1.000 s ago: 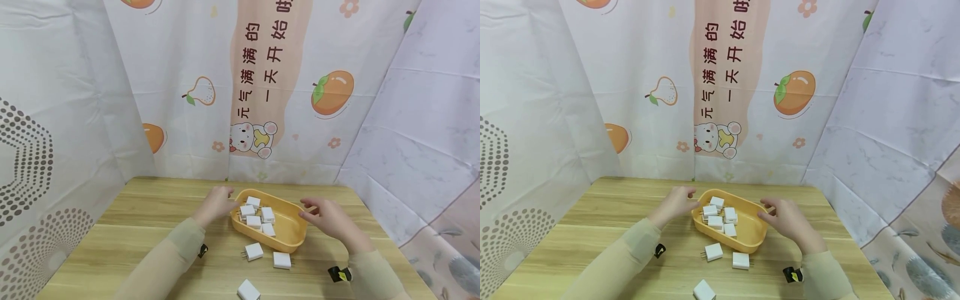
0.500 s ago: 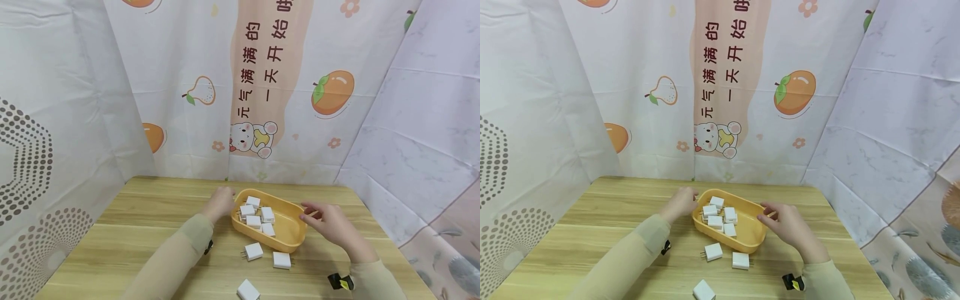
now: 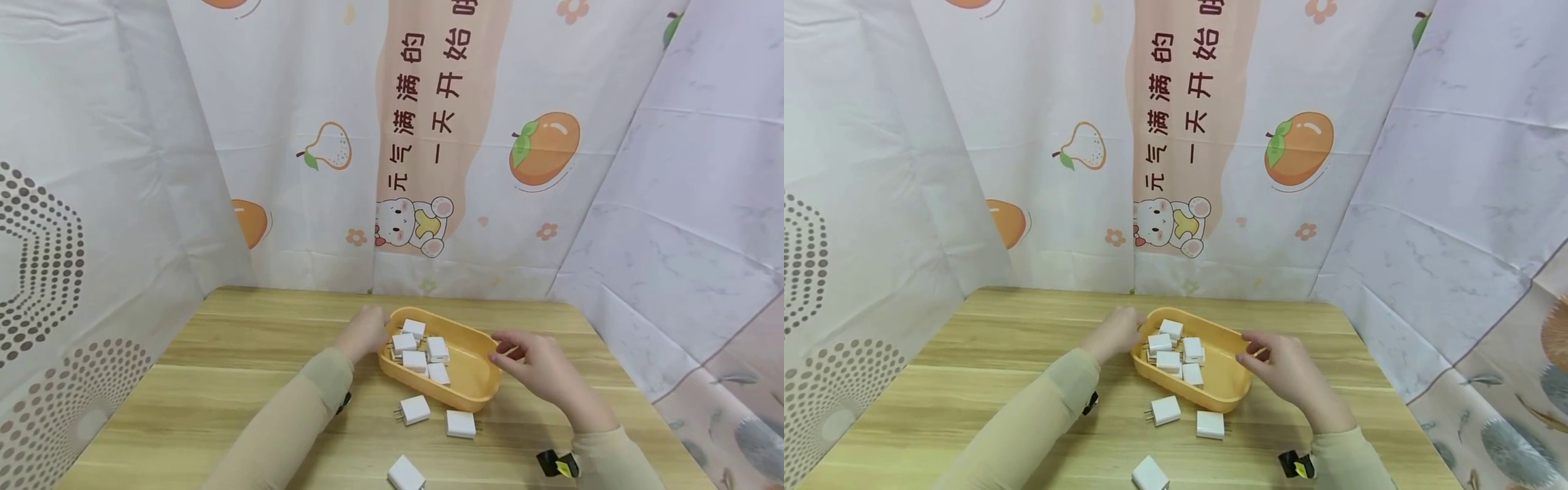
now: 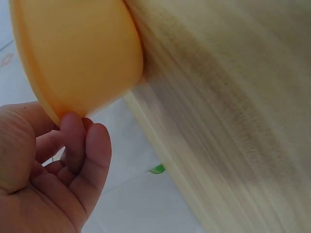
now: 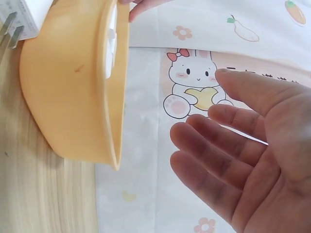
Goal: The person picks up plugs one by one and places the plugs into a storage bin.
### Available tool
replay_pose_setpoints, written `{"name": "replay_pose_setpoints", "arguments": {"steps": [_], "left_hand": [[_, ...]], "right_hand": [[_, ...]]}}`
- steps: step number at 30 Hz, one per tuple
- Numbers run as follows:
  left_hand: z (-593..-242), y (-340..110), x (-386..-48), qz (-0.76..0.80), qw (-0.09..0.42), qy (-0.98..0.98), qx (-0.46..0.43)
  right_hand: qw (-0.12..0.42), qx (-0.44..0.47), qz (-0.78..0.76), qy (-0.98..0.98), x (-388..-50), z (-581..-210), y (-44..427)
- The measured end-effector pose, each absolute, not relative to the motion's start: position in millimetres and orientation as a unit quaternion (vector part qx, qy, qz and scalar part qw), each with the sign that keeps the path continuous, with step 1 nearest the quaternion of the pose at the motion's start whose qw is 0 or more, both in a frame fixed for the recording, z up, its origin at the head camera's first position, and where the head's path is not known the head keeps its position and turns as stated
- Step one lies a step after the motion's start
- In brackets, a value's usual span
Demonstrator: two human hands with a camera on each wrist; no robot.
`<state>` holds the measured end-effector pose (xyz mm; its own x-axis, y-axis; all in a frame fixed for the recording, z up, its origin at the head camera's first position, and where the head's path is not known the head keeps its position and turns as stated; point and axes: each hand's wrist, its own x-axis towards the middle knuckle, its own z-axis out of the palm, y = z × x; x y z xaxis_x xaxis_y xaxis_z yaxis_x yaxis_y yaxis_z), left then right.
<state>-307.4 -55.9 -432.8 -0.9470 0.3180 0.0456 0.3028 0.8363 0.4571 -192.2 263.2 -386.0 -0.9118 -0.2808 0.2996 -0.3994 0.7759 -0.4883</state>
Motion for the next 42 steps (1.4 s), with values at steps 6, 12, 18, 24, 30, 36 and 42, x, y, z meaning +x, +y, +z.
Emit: {"name": "replay_pose_setpoints", "arguments": {"steps": [6, 12, 18, 24, 30, 36, 42], "left_hand": [[-433.9, -56.7, -304.4, 0.24, 0.011, 0.957, 0.162], [-435.9, -56.8, -303.4, 0.248, 0.014, 0.956, 0.157], [-437.4, -57.0, -303.6, 0.249, 0.011, 0.955, 0.159], [-437.3, -56.7, -303.5, 0.247, 0.018, 0.956, 0.156], [-437.5, -56.8, -305.0, 0.246, 0.014, 0.957, 0.153], [-437.9, -55.9, -305.3, 0.242, 0.012, 0.958, 0.152], [-438.4, -56.4, -306.1, 0.226, 0.004, 0.959, 0.171]], "right_hand": [[0.097, 0.178, 0.273, -0.94, -193.1, -388.0, 263.6], [0.094, 0.179, 0.273, -0.941, -193.5, -390.4, 264.4], [0.081, 0.192, 0.28, -0.937, -190.3, -393.0, 259.0], [0.063, 0.213, 0.266, -0.938, -184.1, -390.7, 244.4], [0.056, 0.249, 0.242, -0.936, -179.0, -390.5, 227.8], [0.049, 0.286, 0.228, -0.929, -176.1, -392.8, 213.2], [0.047, 0.324, 0.215, -0.92, -173.1, -394.5, 197.6]]}}
